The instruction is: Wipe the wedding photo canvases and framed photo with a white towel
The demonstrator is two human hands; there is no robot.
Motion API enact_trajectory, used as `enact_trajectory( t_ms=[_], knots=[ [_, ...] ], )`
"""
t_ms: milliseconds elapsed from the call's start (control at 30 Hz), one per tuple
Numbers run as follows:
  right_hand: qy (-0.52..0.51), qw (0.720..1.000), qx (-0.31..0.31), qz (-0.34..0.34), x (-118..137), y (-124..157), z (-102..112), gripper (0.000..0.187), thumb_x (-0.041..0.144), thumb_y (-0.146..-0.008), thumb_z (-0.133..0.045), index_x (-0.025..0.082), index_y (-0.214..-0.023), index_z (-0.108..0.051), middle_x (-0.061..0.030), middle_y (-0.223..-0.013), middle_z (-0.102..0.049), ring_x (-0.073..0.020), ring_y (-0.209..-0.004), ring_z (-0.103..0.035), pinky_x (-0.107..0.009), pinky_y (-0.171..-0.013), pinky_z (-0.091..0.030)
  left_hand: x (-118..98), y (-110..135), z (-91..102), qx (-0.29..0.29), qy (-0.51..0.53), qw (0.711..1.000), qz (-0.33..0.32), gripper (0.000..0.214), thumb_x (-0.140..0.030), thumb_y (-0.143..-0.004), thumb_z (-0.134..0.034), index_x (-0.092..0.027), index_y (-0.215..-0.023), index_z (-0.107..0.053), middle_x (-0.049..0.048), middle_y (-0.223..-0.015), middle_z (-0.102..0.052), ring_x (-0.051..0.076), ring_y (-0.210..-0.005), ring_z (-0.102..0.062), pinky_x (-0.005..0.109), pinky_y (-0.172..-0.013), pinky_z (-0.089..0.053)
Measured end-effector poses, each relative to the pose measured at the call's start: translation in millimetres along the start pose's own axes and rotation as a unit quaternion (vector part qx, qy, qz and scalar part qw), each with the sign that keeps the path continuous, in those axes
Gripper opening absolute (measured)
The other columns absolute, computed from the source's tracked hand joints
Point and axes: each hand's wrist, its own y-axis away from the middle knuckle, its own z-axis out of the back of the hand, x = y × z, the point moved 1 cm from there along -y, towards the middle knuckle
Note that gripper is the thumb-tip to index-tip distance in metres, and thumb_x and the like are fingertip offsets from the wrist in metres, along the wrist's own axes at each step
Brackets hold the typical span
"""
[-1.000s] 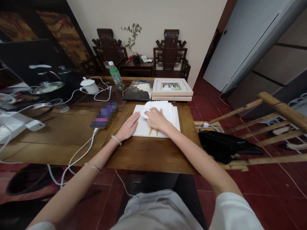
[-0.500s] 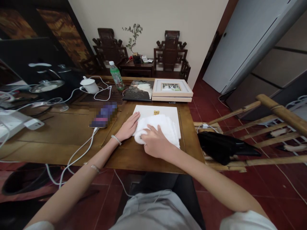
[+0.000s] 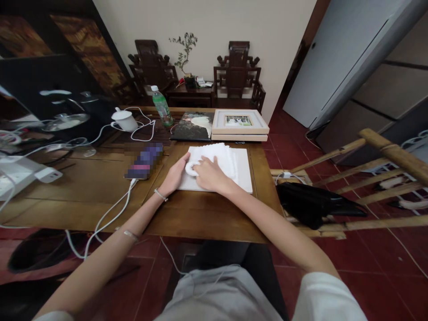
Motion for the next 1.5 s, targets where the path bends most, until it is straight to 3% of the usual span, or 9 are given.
enact_trajectory(
  t_ms=[100, 200, 367, 633, 833, 967, 1300, 1433, 1500],
  knots=[
    [-0.032, 0.996, 0.042, 0.069, 15, 21, 4, 0.036, 0.005, -0.075, -0.043, 0.012, -0.103, -0.065, -0.0209, -0.122, -0.061, -0.0327, -0.133, -0.039, -0.059, -0.106, -0.027, -5, 0, 1.2, -0.043, 0.051, 0.998, -0.006, 0.062, -0.049, -0.099, -0.021, -0.01, -0.144, -0.04, 0.0119, -0.152, -0.039, 0.021, -0.141, -0.036, 0.039, -0.119, -0.024],
    [-0.054, 0.99, 0.075, 0.109, 24, 42, 11, 0.031, 0.006, -0.077, -0.043, 0.014, -0.096, -0.065, -0.019, -0.117, -0.062, -0.029, -0.125, -0.048, -0.051, -0.104, -0.032, -9, 2, -0.3, -0.038, 0.012, 0.999, -0.014, 0.063, -0.05, -0.1, -0.019, -0.009, -0.141, -0.044, 0.0128, -0.15, -0.042, 0.022, -0.14, -0.037, 0.039, -0.119, -0.022],
    [-0.007, 0.996, 0.076, 0.037, 15, 47, 19, 0.029, 0.009, -0.077, -0.044, 0.015, -0.096, -0.065, -0.0175, -0.11, -0.064, -0.0297, -0.108, -0.058, -0.045, -0.095, -0.039, -10, 4, -4.2, 0.0, -0.069, 0.997, -0.026, 0.065, -0.05, -0.099, -0.022, -0.005, -0.139, -0.046, 0.0162, -0.148, -0.043, 0.023, -0.14, -0.037, 0.039, -0.119, -0.024],
    [-0.003, 0.994, 0.002, -0.111, -32, -24, 22, 0.032, 0.012, -0.082, -0.042, 0.013, -0.105, -0.064, -0.0194, -0.108, -0.067, -0.0307, -0.099, -0.062, -0.037, -0.078, -0.045, -1, 0, -5.8, 0.04, -0.14, 0.987, -0.068, 0.048, -0.034, -0.095, -0.035, -0.009, -0.129, -0.057, 0.0153, -0.142, -0.051, 0.026, -0.139, -0.038, 0.046, -0.118, -0.025],
    [-0.051, 0.996, 0.001, -0.078, -23, -82, 20, 0.026, 0.025, -0.085, -0.045, 0.017, -0.101, -0.065, -0.0115, -0.113, -0.068, -0.0271, -0.102, -0.061, -0.03, -0.08, -0.044, 1, 0, -4.0, 0.037, -0.161, 0.983, -0.081, 0.045, -0.029, -0.091, -0.039, -0.01, -0.127, -0.059, 0.0155, -0.141, -0.053, 0.027, -0.135, -0.044, 0.047, -0.116, -0.03],
    [-0.058, 0.993, 0.005, -0.098, -25, -90, 23, 0.027, 0.022, -0.081, -0.048, 0.016, -0.102, -0.064, -0.0133, -0.111, -0.068, -0.0281, -0.096, -0.063, -0.031, -0.077, -0.044, 1, 0, -3.2, 0.04, -0.156, 0.983, -0.082, 0.047, -0.029, -0.09, -0.041, -0.009, -0.129, -0.058, 0.0156, -0.142, -0.051, 0.027, -0.136, -0.043, 0.046, -0.116, -0.029],
    [-0.021, 0.987, -0.025, -0.157, -119, 9, 47, 0.027, 0.008, -0.071, -0.041, 0.013, -0.086, -0.062, -0.0185, -0.103, -0.068, -0.0306, -0.091, -0.061, -0.035, -0.079, -0.043, 0, 1, -4.7, 0.038, -0.145, 0.986, -0.075, 0.048, -0.03, -0.09, -0.04, -0.007, -0.129, -0.057, 0.0162, -0.142, -0.051, 0.025, -0.138, -0.04, 0.043, -0.118, -0.027],
    [-0.01, 0.99, -0.018, -0.142, -102, 67, 32, 0.022, 0.008, -0.07, -0.042, 0.015, -0.08, -0.06, -0.0162, -0.089, -0.068, -0.0303, -0.088, -0.06, -0.038, -0.08, -0.044, 0, 2, -4.3, 0.037, -0.143, 0.986, -0.074, 0.049, -0.031, -0.09, -0.041, -0.006, -0.129, -0.057, 0.017, -0.142, -0.05, 0.026, -0.139, -0.039, 0.043, -0.118, -0.027],
    [-0.016, 0.994, -0.019, -0.11, -81, 98, 24, 0.023, 0.008, -0.069, -0.042, 0.016, -0.08, -0.06, -0.0161, -0.095, -0.067, -0.0298, -0.093, -0.06, -0.04, -0.084, -0.045, 0, 2, -4.4, 0.038, -0.144, 0.986, -0.075, 0.048, -0.031, -0.09, -0.041, -0.009, -0.129, -0.057, 0.0153, -0.143, -0.05, 0.026, -0.139, -0.039, 0.045, -0.117, -0.027]
  ],
)
